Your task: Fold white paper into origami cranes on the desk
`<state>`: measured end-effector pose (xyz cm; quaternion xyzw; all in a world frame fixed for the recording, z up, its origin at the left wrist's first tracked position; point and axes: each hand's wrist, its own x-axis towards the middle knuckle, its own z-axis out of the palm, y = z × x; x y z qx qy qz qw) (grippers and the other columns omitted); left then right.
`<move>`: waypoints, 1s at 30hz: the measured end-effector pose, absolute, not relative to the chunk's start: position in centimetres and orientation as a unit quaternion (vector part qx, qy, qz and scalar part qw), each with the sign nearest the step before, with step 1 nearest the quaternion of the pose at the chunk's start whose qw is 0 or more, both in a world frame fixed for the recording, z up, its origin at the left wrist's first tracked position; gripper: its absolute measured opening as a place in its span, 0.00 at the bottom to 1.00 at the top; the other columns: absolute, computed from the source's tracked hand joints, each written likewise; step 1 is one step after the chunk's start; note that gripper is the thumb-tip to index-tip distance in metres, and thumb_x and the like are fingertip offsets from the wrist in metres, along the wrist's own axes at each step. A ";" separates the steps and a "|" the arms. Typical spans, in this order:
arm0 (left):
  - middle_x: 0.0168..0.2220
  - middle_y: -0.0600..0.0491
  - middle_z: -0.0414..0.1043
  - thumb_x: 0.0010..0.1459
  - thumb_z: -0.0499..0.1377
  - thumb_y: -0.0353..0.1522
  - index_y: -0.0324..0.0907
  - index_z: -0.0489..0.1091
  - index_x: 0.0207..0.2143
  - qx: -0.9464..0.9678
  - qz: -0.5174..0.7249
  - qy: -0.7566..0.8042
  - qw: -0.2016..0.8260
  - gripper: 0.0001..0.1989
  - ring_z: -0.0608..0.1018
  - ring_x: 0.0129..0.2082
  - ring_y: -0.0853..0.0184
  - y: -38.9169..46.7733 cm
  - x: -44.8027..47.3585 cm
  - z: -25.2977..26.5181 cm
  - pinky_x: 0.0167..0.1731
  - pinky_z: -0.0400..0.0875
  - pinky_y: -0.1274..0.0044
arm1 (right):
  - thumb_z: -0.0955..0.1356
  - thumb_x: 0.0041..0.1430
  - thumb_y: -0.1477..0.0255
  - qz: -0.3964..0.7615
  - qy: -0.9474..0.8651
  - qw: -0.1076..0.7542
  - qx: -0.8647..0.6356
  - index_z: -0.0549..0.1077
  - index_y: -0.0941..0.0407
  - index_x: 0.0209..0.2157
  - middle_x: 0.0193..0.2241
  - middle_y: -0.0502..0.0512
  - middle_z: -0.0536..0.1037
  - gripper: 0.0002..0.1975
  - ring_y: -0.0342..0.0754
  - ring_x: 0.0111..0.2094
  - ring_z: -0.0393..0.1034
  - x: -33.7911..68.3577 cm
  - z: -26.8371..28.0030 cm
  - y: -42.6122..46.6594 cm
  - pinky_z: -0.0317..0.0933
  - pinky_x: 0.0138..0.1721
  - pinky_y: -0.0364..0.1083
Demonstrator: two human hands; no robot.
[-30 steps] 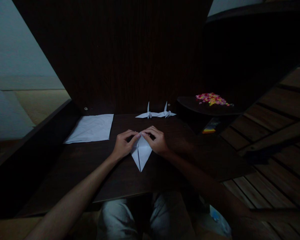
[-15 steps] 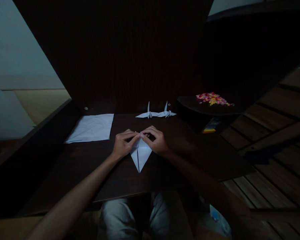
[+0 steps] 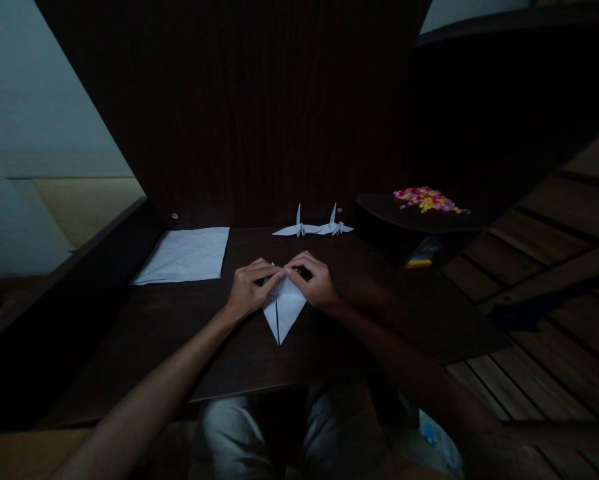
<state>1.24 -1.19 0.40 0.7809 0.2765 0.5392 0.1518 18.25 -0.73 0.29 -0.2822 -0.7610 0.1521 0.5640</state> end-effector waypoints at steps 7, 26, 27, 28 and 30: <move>0.29 0.50 0.77 0.57 0.61 0.32 0.40 0.77 0.33 0.780 0.533 0.289 0.154 0.06 0.75 0.27 0.67 -1.2 1.3 0.4 0.31 0.71 0.74 | 0.65 0.59 0.73 0.163 -0.763 0.559 -0.280 0.70 0.56 0.28 0.26 0.52 0.73 0.05 0.45 0.30 0.67 18.3 0.7 -0.8 0.62 0.35 0.47; 0.29 0.50 0.76 0.57 0.60 0.32 0.40 0.75 0.31 0.775 0.525 0.316 0.155 0.06 0.76 0.29 0.67 -1.4 1.3 0.3 0.32 0.70 0.75 | 0.66 0.59 0.73 0.172 -0.743 0.571 -0.303 0.70 0.55 0.30 0.28 0.51 0.72 0.03 0.44 0.31 0.66 18.4 0.6 -0.7 0.61 0.34 0.45; 0.29 0.50 0.76 0.57 0.60 0.32 0.40 0.75 0.32 0.776 0.527 0.313 0.153 0.06 0.76 0.29 0.67 -1.4 1.3 0.3 0.32 0.70 0.74 | 0.66 0.58 0.73 0.173 -0.744 0.571 -0.302 0.70 0.55 0.31 0.28 0.51 0.72 0.03 0.44 0.30 0.66 18.4 0.6 -0.8 0.61 0.33 0.45; 0.29 0.50 0.76 0.57 0.60 0.32 0.40 0.76 0.32 0.776 0.528 0.309 0.151 0.05 0.75 0.29 0.67 -1.4 1.3 0.3 0.32 0.70 0.74 | 0.66 0.58 0.73 0.174 -0.745 0.569 -0.301 0.70 0.55 0.31 0.28 0.51 0.72 0.02 0.44 0.30 0.66 18.3 0.5 -0.8 0.61 0.32 0.45; 0.29 0.50 0.77 0.57 0.60 0.31 0.40 0.76 0.32 0.778 0.531 0.302 0.147 0.05 0.75 0.29 0.67 -1.3 1.2 0.3 0.32 0.70 0.74 | 0.67 0.57 0.73 0.179 -0.751 0.562 -0.298 0.71 0.55 0.32 0.29 0.52 0.72 0.01 0.44 0.30 0.66 18.3 0.5 -0.9 0.61 0.32 0.44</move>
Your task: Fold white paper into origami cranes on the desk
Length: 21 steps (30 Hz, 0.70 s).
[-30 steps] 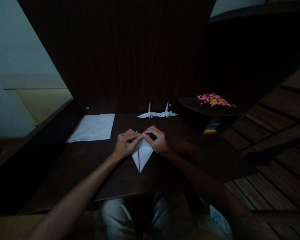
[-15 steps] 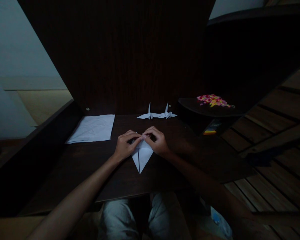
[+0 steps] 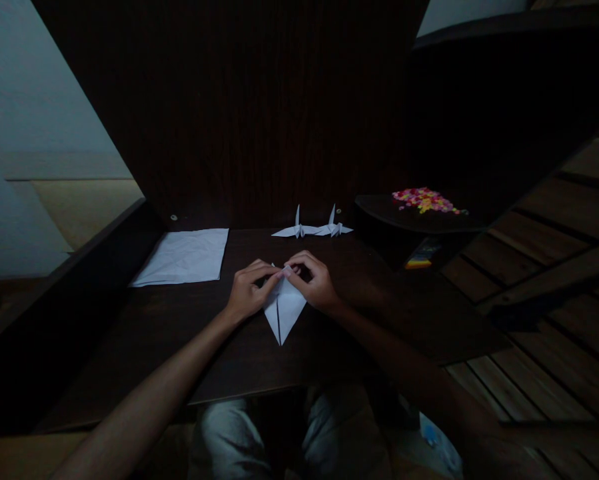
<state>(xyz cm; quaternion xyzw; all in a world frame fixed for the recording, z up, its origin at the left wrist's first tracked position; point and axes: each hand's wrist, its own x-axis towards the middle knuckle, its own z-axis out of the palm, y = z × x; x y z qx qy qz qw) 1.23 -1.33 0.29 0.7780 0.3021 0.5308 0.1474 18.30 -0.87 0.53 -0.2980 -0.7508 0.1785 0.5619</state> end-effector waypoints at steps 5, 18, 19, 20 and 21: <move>0.28 0.50 0.76 0.58 0.59 0.33 0.40 0.75 0.31 0.780 0.527 0.300 0.155 0.07 0.76 0.29 0.67 -1.3 1.2 0.4 0.32 0.71 0.73 | 0.66 0.58 0.73 0.174 -0.764 0.549 -0.291 0.71 0.56 0.29 0.28 0.52 0.73 0.04 0.45 0.31 0.66 18.3 0.7 -0.8 0.61 0.34 0.46; 0.29 0.50 0.77 0.56 0.61 0.33 0.41 0.77 0.31 0.761 0.528 0.332 0.181 0.06 0.76 0.29 0.66 -1.0 0.8 0.4 0.33 0.70 0.72 | 0.68 0.56 0.70 0.169 -0.755 0.544 -0.324 0.74 0.55 0.34 0.31 0.53 0.75 0.04 0.46 0.32 0.67 18.4 0.7 -0.7 0.62 0.35 0.47; 0.30 0.50 0.77 0.56 0.61 0.33 0.41 0.77 0.31 0.752 0.532 0.341 0.188 0.06 0.76 0.29 0.66 -1.0 0.8 0.4 0.33 0.71 0.73 | 0.69 0.54 0.70 0.172 -0.760 0.532 -0.331 0.73 0.55 0.36 0.32 0.53 0.75 0.06 0.46 0.32 0.66 18.4 0.6 -0.6 0.61 0.35 0.46; 0.30 0.50 0.77 0.56 0.61 0.33 0.41 0.77 0.31 0.742 0.535 0.353 0.196 0.06 0.76 0.29 0.66 -0.9 0.8 0.3 0.33 0.71 0.73 | 0.69 0.54 0.70 0.174 -0.768 0.517 -0.337 0.73 0.55 0.36 0.31 0.53 0.74 0.06 0.46 0.32 0.66 18.4 0.4 -0.5 0.61 0.34 0.46; 0.30 0.50 0.77 0.56 0.61 0.33 0.41 0.77 0.31 0.735 0.534 0.365 0.202 0.06 0.76 0.30 0.66 -0.8 0.7 0.2 0.33 0.71 0.73 | 0.69 0.54 0.71 0.174 -0.778 0.498 -0.342 0.73 0.55 0.35 0.30 0.52 0.74 0.06 0.46 0.32 0.65 18.4 0.2 -0.3 0.61 0.34 0.46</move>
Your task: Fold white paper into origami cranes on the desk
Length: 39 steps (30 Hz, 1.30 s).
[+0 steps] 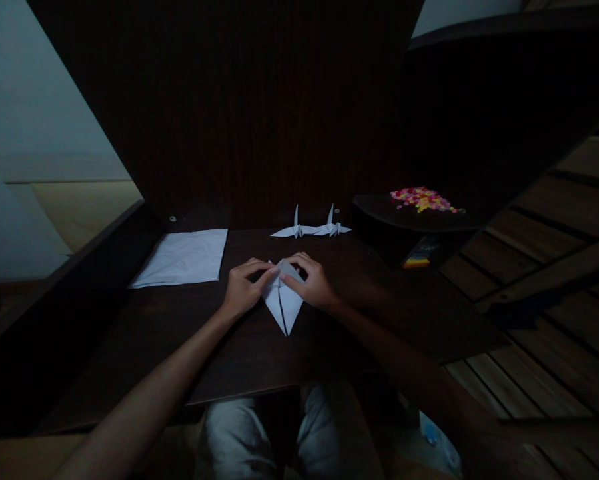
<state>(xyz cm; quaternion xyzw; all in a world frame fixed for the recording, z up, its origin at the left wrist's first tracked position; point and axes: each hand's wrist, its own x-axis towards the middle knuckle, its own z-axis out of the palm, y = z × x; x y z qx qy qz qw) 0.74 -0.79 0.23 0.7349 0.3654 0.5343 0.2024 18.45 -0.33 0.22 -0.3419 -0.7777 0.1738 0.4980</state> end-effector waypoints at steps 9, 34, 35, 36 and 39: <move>0.31 0.50 0.78 0.55 0.60 0.35 0.40 0.76 0.34 0.761 0.454 0.409 0.215 0.08 0.78 0.31 0.64 0.6 -0.4 -1.1 0.33 0.71 0.74 | 0.67 0.56 0.71 0.187 -0.780 0.443 -0.400 0.75 0.57 0.34 0.28 0.52 0.74 0.05 0.45 0.31 0.67 18.6 -1.4 0.6 0.61 0.33 0.44; 0.26 0.52 0.77 0.53 0.60 0.39 0.41 0.76 0.27 0.777 0.382 0.447 0.225 0.11 0.75 0.26 0.66 1.5 -1.3 -1.5 0.28 0.67 0.76 | 0.67 0.53 0.72 0.329 -0.719 0.448 -0.418 0.69 0.57 0.41 0.36 0.57 0.78 0.12 0.49 0.36 0.75 18.6 -2.7 1.3 0.68 0.35 0.46; 0.25 0.53 0.76 0.53 0.61 0.39 0.40 0.76 0.26 0.773 0.384 0.452 0.224 0.12 0.74 0.25 0.66 1.5 -1.3 -1.6 0.26 0.66 0.77 | 0.67 0.53 0.72 0.327 -0.720 0.446 -0.418 0.69 0.57 0.41 0.36 0.57 0.78 0.12 0.49 0.36 0.75 18.6 -2.7 1.3 0.68 0.35 0.46; 0.24 0.53 0.76 0.52 0.61 0.40 0.40 0.76 0.26 0.768 0.387 0.457 0.226 0.12 0.74 0.24 0.67 1.5 -1.2 -1.7 0.25 0.65 0.77 | 0.67 0.53 0.72 0.326 -0.722 0.445 -0.417 0.69 0.57 0.41 0.35 0.56 0.79 0.12 0.49 0.36 0.75 18.6 -2.7 1.3 0.68 0.36 0.46; 0.24 0.54 0.76 0.50 0.62 0.40 0.40 0.76 0.25 0.753 0.395 0.466 0.244 0.12 0.73 0.22 0.69 1.6 -1.2 -1.8 0.22 0.64 0.78 | 0.68 0.53 0.73 0.323 -0.724 0.445 -0.416 0.69 0.57 0.41 0.35 0.55 0.79 0.12 0.48 0.35 0.75 18.6 -2.7 1.2 0.68 0.36 0.46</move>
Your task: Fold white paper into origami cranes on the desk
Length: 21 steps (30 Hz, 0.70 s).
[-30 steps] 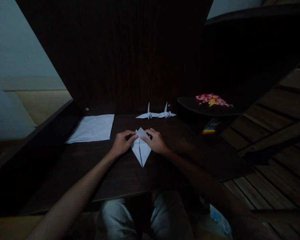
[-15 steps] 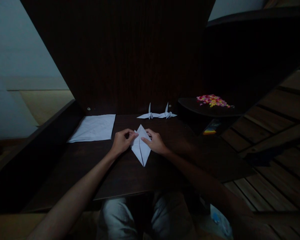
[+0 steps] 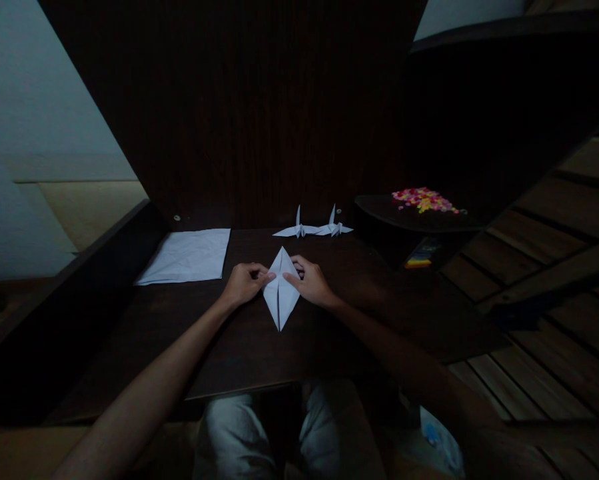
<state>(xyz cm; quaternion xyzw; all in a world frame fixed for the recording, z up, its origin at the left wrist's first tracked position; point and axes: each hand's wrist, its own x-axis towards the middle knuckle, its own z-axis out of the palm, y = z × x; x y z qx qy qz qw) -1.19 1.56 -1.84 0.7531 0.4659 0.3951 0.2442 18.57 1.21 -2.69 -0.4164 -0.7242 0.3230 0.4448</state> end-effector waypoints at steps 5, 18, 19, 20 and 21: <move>0.24 0.52 0.77 0.48 0.64 0.39 0.40 0.78 0.25 0.728 0.423 0.464 0.277 0.11 0.74 0.22 0.68 1.6 -1.2 -2.0 0.22 0.66 0.78 | 0.68 0.53 0.74 0.322 -0.725 0.444 -0.417 0.70 0.57 0.40 0.34 0.55 0.79 0.11 0.48 0.35 0.75 18.5 -2.4 1.0 0.68 0.36 0.46; 0.26 0.50 0.79 0.46 0.66 0.40 0.40 0.79 0.27 0.701 0.429 0.469 0.325 0.12 0.75 0.24 0.65 1.6 -1.1 -2.2 0.26 0.69 0.74 | 0.67 0.53 0.74 0.326 -0.719 0.456 -0.410 0.69 0.58 0.40 0.38 0.58 0.79 0.11 0.50 0.39 0.75 18.4 -2.5 1.0 0.68 0.39 0.47; 0.26 0.50 0.79 0.46 0.66 0.40 0.40 0.79 0.27 0.702 0.427 0.468 0.325 0.12 0.75 0.24 0.65 1.6 -1.1 -2.2 0.26 0.69 0.74 | 0.67 0.53 0.74 0.326 -0.719 0.456 -0.410 0.69 0.58 0.40 0.38 0.58 0.79 0.11 0.50 0.39 0.75 18.4 -2.5 1.0 0.68 0.39 0.47; 0.27 0.50 0.79 0.46 0.65 0.40 0.40 0.79 0.27 0.704 0.424 0.469 0.325 0.12 0.76 0.24 0.65 1.6 -1.1 -2.1 0.26 0.69 0.75 | 0.68 0.53 0.74 0.325 -0.719 0.455 -0.413 0.69 0.57 0.40 0.38 0.57 0.79 0.11 0.50 0.39 0.75 18.3 -2.6 1.1 0.68 0.40 0.48; 0.27 0.50 0.79 0.47 0.65 0.41 0.40 0.79 0.28 0.705 0.419 0.472 0.325 0.13 0.76 0.25 0.65 1.6 -1.1 -2.1 0.26 0.68 0.75 | 0.68 0.52 0.73 0.323 -0.719 0.452 -0.417 0.70 0.57 0.40 0.37 0.57 0.79 0.11 0.50 0.39 0.75 18.3 -2.6 1.1 0.68 0.40 0.48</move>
